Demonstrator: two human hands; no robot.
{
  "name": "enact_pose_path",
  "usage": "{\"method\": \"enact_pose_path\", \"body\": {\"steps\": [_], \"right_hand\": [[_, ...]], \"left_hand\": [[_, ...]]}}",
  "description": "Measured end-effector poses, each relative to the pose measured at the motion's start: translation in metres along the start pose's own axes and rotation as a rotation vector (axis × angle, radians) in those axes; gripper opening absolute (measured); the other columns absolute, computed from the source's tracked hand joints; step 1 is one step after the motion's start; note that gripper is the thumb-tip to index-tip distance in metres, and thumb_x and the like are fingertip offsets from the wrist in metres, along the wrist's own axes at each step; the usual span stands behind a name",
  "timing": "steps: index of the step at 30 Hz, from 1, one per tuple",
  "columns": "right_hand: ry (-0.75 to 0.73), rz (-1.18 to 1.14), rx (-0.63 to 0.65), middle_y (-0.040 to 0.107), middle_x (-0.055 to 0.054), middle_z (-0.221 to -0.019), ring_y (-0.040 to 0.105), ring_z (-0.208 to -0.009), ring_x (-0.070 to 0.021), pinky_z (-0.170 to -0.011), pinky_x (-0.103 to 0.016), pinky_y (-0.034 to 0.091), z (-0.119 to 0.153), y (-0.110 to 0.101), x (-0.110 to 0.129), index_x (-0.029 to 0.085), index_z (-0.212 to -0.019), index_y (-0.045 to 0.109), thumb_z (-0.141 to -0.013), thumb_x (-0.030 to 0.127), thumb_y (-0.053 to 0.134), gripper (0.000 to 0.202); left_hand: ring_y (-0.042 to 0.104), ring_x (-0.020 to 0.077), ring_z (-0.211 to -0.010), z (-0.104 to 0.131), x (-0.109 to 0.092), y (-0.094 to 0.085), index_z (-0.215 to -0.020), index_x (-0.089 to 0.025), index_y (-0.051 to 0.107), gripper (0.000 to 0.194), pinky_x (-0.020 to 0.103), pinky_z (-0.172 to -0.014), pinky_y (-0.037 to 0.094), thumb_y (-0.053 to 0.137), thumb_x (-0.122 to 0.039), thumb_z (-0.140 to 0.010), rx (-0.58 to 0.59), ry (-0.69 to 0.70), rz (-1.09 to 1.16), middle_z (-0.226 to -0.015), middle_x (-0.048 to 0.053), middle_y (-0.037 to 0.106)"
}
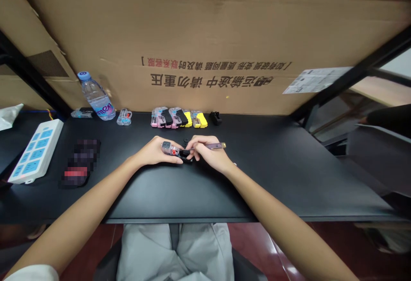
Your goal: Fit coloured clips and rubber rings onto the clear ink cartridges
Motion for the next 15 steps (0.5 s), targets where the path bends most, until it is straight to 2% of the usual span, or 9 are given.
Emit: {"method": "enact_pose_path", "body": {"steps": [5,8,13,15], "right_hand": [[-0.003,0.033,0.018,0.064,0.001,-0.059,0.071,-0.058,-0.0175,-0.058,-0.026,0.053,-0.001,0.002,0.0,0.02,-0.076,0.077,-0.082,0.027,0.058,0.021],[0.02,0.006,-0.018,0.066,0.001,-0.058,0.069,-0.054,-0.0167,-0.059,-0.028,0.056,-0.002,0.003,-0.004,0.019,-0.085,0.082,-0.085,0.031,0.059,0.025],[0.053,-0.098,-0.111,0.067,0.002,-0.053,0.067,-0.049,-0.0173,-0.064,-0.033,0.062,-0.004,0.008,-0.011,0.017,-0.116,0.083,-0.091,0.045,0.066,0.041],[0.043,-0.096,-0.144,0.067,0.001,-0.053,0.066,-0.047,-0.017,-0.06,-0.032,0.061,-0.004,0.009,-0.012,0.018,-0.112,0.084,-0.093,0.054,0.069,0.044]], "left_hand": [[0.075,0.022,-0.085,-0.001,0.002,0.0,-0.118,-0.013,0.085,0.057,0.03,-0.082,0.058,0.095,-0.046,-0.074,-0.001,-0.003,-0.003,-0.098,0.008,0.084],[0.074,0.0209,-0.082,-0.001,0.002,0.0,-0.12,-0.013,0.084,0.058,0.03,-0.081,0.059,0.096,-0.045,-0.073,-0.014,-0.007,0.005,-0.098,0.007,0.084],[0.071,0.0195,-0.076,0.0,0.004,0.0,-0.121,-0.012,0.084,0.062,0.03,-0.077,0.058,0.096,-0.049,-0.073,-0.028,-0.011,-0.026,-0.092,0.007,0.083],[0.07,0.0192,-0.074,-0.001,0.006,0.0,-0.12,-0.011,0.084,0.063,0.031,-0.075,0.058,0.095,-0.05,-0.073,-0.031,-0.016,-0.026,-0.09,0.007,0.082]]}}
Point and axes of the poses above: each hand's wrist, its own z-axis away from the middle knuckle, its own y-axis out of the palm, x = y × z, the point moved 3 cm from there along -z, towards the middle knuckle
